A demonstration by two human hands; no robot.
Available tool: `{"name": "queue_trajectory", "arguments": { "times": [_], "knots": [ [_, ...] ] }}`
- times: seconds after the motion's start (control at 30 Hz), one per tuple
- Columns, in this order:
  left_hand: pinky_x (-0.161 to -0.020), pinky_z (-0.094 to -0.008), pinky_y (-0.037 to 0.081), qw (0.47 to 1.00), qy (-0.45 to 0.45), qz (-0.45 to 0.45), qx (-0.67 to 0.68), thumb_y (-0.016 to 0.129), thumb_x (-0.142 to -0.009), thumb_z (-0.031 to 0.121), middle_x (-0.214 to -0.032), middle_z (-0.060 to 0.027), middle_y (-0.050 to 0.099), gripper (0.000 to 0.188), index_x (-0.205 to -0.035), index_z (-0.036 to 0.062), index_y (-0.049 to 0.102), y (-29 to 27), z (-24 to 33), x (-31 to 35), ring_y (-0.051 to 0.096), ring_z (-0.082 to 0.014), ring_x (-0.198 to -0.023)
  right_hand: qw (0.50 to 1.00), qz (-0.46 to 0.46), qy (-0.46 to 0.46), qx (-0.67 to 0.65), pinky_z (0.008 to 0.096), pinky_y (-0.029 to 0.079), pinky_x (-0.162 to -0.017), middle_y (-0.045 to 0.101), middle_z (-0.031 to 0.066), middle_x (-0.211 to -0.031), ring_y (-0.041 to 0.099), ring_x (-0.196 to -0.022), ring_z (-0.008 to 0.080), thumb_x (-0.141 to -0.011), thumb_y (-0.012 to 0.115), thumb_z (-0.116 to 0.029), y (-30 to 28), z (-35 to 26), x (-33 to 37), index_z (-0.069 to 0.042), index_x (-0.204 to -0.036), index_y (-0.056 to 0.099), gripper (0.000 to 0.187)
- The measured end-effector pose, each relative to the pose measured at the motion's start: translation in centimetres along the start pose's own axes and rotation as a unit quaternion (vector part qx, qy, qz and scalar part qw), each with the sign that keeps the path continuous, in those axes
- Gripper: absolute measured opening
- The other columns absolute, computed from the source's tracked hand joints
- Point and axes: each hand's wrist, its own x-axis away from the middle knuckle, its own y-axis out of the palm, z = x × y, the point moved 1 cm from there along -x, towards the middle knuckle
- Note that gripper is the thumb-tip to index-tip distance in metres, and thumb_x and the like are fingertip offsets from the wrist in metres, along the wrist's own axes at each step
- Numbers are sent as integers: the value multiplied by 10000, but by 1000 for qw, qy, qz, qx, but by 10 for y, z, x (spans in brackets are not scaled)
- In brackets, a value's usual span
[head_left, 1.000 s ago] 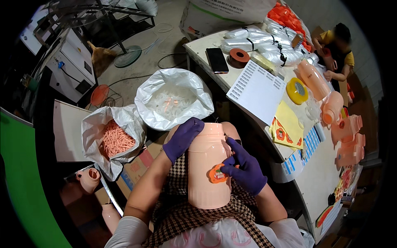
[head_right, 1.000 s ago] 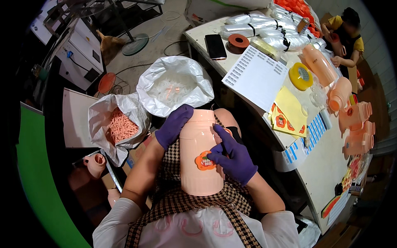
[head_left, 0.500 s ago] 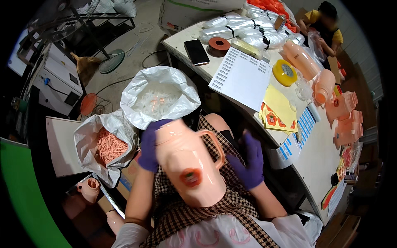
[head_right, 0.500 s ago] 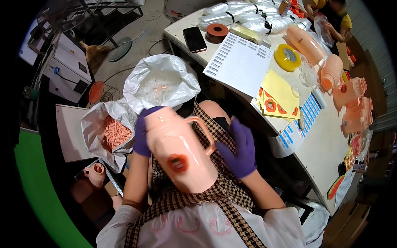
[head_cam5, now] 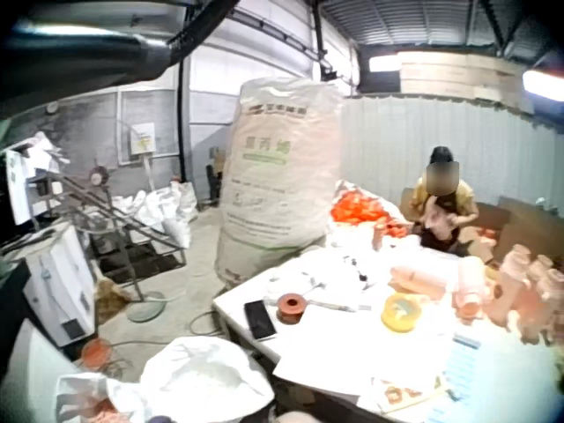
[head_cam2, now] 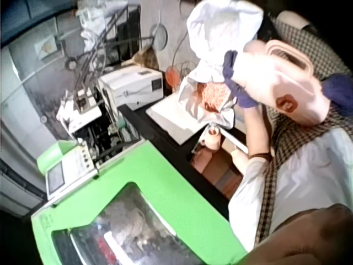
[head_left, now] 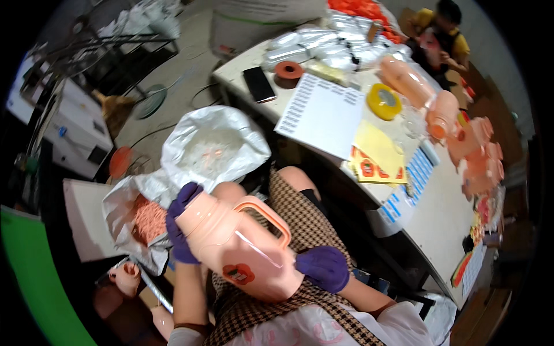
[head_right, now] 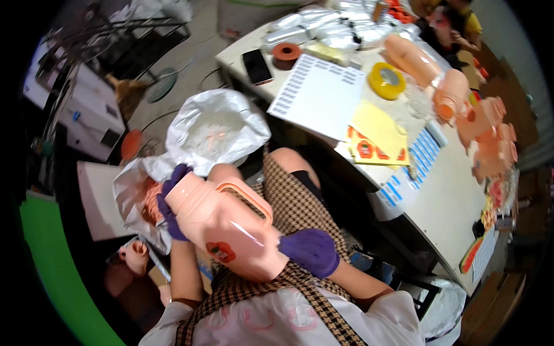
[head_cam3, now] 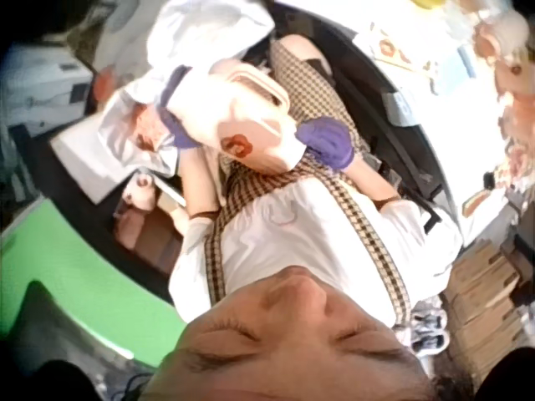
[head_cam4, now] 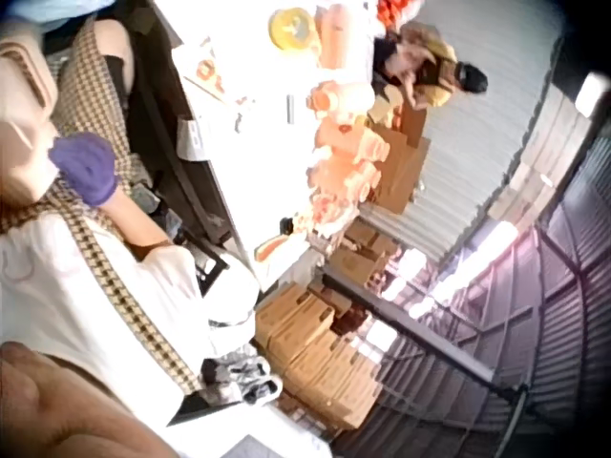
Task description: The person applies adhesive labels to orange plastic jugs and wipes them with a cloth while seated at a workstation. They handle the containers one at a time, applying multiple stickers to each and placing them on the table.
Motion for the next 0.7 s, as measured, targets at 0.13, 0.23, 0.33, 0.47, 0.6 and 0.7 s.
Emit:
{"name": "queue_trajectory", "arguments": {
  "times": [0.13,0.23,0.33,0.47,0.6,0.7],
  "knots": [
    [-922,-333,485,894,128,-71,-423,609,-967,348,-1203,-156,660,421,-1125,-41,636,52,39,-20,633,-232,-1027,989,-89,85,84,390,557,-789,717,103,-1029,697,-918,287,-805,794,-189,-40,21,4,-95,-1125,703,345],
    [-805,-394,518,786,75,-35,-613,687,-923,269,-932,-198,661,269,-914,1,669,96,6,-40,656,-343,-861,939,13,218,264,415,545,-834,707,135,-1060,673,-983,340,-833,764,-184,-115,52,5,-91,-1209,667,399],
    [-788,-455,504,638,36,-108,-762,632,-946,376,-901,-204,651,358,-915,22,673,101,-35,-66,645,-397,-866,850,148,335,380,431,543,-862,672,174,-1163,659,-1007,379,-836,752,-183,-178,123,46,-88,-1283,619,476],
    [-780,-475,492,678,-13,-136,-722,581,-961,438,-933,-223,653,436,-916,13,664,101,-40,-73,633,-417,-890,759,26,500,416,415,541,-884,631,182,-1262,661,-1019,360,-785,788,-211,-223,175,71,-82,-1344,569,615],
    [-780,-422,503,775,47,-130,-617,649,-940,301,-917,-184,649,296,-925,6,652,86,-32,-65,633,-368,-846,764,138,624,91,357,547,-819,694,125,-1062,663,-886,231,-737,801,-227,-246,208,88,-66,-1288,606,605],
    [-829,-397,520,816,106,-170,-542,735,-865,187,-1003,-182,659,218,-959,5,661,89,-32,-69,651,-343,-922,793,199,541,199,367,521,-734,664,76,-1049,628,-802,186,-814,753,-167,-278,235,132,-39,-1106,650,334]
  ]
}}
